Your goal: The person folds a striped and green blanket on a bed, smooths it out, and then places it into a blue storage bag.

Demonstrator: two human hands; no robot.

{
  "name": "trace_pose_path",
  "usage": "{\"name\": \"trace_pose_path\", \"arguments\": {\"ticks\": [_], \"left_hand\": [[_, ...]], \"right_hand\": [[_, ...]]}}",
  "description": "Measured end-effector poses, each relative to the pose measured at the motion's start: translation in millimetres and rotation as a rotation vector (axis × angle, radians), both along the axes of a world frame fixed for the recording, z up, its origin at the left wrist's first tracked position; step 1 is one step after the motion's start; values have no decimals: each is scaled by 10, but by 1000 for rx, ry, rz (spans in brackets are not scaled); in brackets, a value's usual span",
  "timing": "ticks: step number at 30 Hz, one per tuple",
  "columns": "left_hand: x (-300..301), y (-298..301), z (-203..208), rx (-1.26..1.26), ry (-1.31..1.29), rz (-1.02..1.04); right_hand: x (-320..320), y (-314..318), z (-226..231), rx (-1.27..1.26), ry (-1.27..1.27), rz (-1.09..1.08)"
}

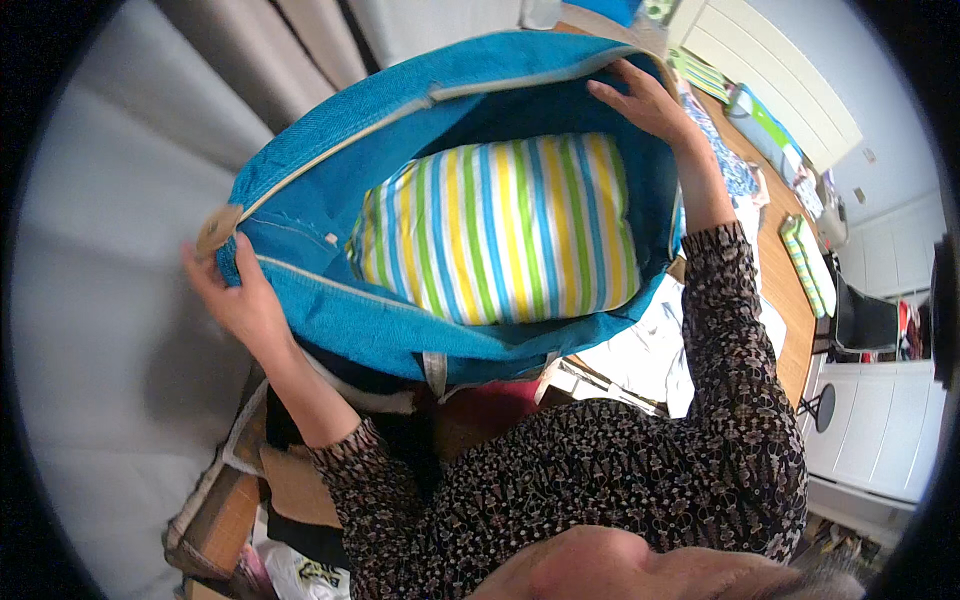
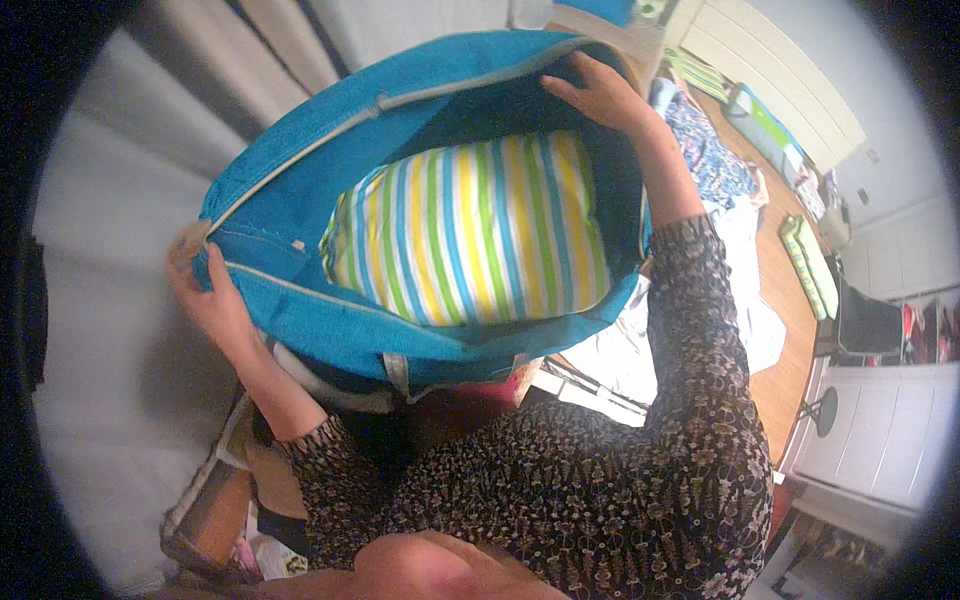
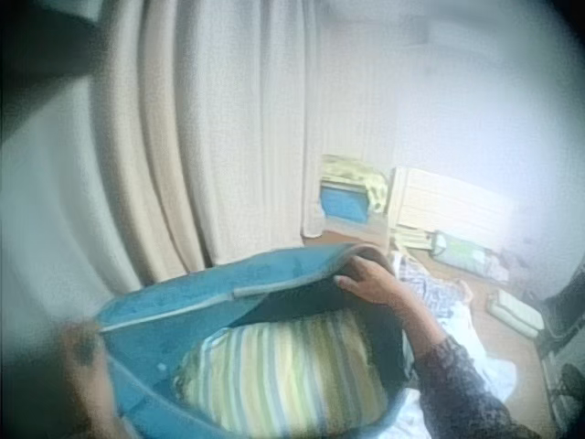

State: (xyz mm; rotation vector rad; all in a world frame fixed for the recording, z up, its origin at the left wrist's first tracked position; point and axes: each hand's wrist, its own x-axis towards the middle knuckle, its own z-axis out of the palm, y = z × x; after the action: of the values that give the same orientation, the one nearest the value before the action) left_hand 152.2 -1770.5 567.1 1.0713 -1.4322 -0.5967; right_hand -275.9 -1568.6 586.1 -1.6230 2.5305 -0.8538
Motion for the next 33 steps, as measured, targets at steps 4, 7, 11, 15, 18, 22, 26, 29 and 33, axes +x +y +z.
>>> {"name": "trace_pose_path", "arguments": {"ticks": [4,7,11,15,18,22,26,29,33], "left_hand": [[-442,750,-34,-659,-80,-253],[-974,1144,-527,-390,-621,-706],[-1821,874,-2160,-195,-985,-704],[-2030,530,-2331,-127,-1093,-748],[-2001,338,-2678,-113,-1113,-707],[-1833,469,-2953,-44,-1159,-682],[-1659,1115,-3183,-50,-1072,-683],[-1553,1922,-3346,-105,-982,-914],[-1650,3264,-3492,6,-849,-1400]], "right_hand": [[688,234,-392,-3,572,-52],[1317,391,-1067,94,523,-37],[1005,304,-2163,228,378,-71],[792,257,-2244,98,356,-16],[1200,691,-2218,-34,130,99],[1634,1741,-2426,-78,-89,259],[1504,2883,-2657,153,-366,75],[1505,3694,-2687,278,-350,-205],[1678,4416,-2751,312,-385,-482]]}}
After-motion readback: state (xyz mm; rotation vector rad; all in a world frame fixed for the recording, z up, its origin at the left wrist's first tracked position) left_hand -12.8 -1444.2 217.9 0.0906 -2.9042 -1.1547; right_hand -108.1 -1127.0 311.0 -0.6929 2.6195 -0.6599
